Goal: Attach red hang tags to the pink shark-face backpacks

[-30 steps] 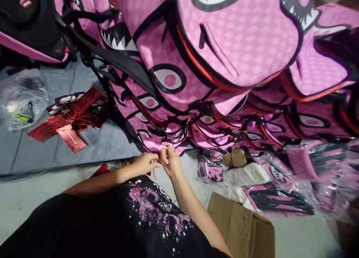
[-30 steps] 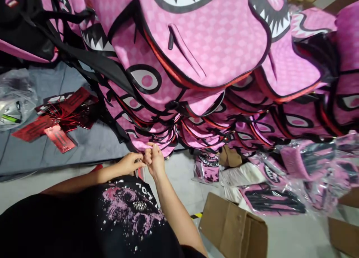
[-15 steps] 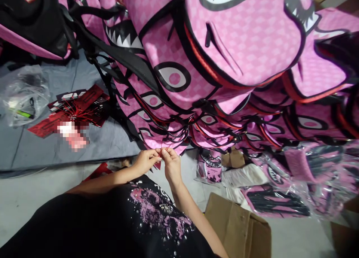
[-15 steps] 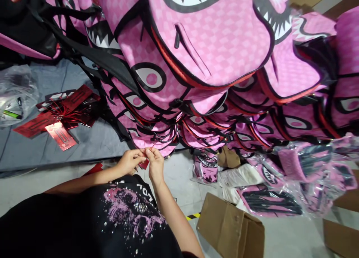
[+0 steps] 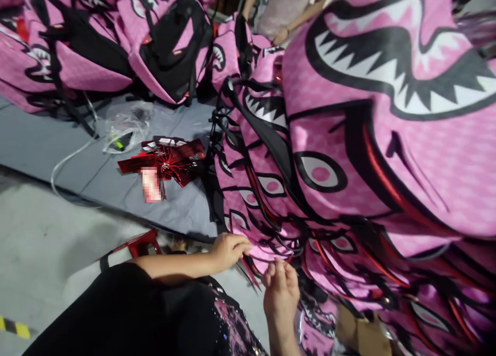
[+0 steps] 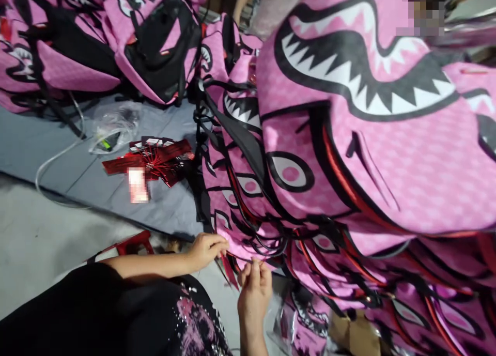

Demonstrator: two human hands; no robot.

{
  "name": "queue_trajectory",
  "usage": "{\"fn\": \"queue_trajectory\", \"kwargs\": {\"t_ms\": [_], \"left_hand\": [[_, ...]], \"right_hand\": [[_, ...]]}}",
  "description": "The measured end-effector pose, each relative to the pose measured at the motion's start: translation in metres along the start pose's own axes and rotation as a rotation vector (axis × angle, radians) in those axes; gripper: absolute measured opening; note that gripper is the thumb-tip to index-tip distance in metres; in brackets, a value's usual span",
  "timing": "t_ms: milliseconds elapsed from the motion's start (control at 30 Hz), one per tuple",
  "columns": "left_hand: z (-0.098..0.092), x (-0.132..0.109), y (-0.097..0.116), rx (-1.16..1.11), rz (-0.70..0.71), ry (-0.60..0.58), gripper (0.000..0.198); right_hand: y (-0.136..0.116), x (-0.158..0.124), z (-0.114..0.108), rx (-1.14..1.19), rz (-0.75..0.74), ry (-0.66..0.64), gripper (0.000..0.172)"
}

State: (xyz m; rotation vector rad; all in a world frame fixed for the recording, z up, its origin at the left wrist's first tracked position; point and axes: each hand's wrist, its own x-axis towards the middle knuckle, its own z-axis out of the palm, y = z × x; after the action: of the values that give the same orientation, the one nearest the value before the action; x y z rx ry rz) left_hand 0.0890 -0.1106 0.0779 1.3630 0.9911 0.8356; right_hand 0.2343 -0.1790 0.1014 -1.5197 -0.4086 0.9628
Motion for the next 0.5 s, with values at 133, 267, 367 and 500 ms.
{"fn": "queue_trajectory", "kwargs": {"t_ms": [133, 267, 367, 500], "left_hand": [[-0.019, 0.001, 0.006, 0.385, 0.135, -0.295, 0.021], [-0.036, -0.004, 0.004, 0.506, 0.071, -0.391, 0.020], [-0.045, -0.007, -0.002, 0.554, 0.010, -0.433, 0.029], [-0.043, -0.008, -0.004, 0.598, -0.027, -0.519, 0.029]], "right_hand": [[-0.004, -0.004, 0.005, -0.115, 0.069, -0.104, 0.049], [-0.008, -0.014, 0.019, -0.108, 0.091, -0.151, 0.039], [-0.007, -0.019, 0.022, -0.123, 0.077, -0.185, 0.041], [0.007, -0.027, 0.021, -0.235, 0.059, -0.179, 0.040]]}}
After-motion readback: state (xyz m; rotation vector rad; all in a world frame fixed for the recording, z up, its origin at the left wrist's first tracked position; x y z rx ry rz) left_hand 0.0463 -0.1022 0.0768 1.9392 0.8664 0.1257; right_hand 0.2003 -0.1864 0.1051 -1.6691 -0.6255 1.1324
